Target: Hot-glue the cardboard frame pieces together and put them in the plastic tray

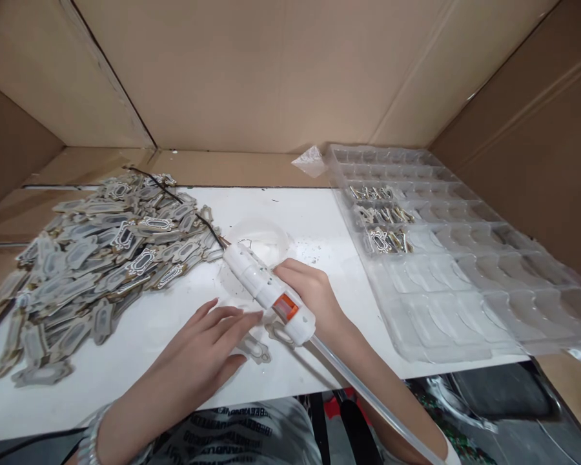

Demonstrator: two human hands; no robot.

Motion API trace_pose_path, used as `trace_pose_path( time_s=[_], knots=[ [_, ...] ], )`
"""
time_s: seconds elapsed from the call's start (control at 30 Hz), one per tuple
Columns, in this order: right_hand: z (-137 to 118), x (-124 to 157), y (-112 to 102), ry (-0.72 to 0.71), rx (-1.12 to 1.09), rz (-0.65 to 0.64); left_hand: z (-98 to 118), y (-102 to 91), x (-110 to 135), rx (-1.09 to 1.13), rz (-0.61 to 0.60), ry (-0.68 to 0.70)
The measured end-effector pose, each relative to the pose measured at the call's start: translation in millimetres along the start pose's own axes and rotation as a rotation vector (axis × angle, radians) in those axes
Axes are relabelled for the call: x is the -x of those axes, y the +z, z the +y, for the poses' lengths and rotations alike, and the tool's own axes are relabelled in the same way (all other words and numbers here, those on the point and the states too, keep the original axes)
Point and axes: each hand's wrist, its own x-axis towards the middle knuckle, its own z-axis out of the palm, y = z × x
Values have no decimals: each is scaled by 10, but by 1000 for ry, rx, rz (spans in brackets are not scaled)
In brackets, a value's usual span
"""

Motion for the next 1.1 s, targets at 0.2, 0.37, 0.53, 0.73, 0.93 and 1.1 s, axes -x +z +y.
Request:
trace_pose_path(
  time_s=[0.2, 0.37, 0.53, 0.73, 0.93, 1.1],
  knots=[
    [31, 15, 5, 5, -9, -13, -50, 15, 12, 40, 87, 6],
    [4, 5, -1, 14, -18, -20, -51, 22, 29, 56, 150, 68],
    [-36, -14, -14, 27, -24, -43, -22, 10, 23, 65, 110, 91],
    [-32, -12, -23, 41, 10, -44, -93, -93, 16, 102, 235, 78],
    [-72, -6, -24, 17, -9, -58, -416, -498, 82, -129, 523, 3],
    [-137, 5, -15, 17, -46, -118, -513, -712, 65, -353, 661, -35]
  ],
)
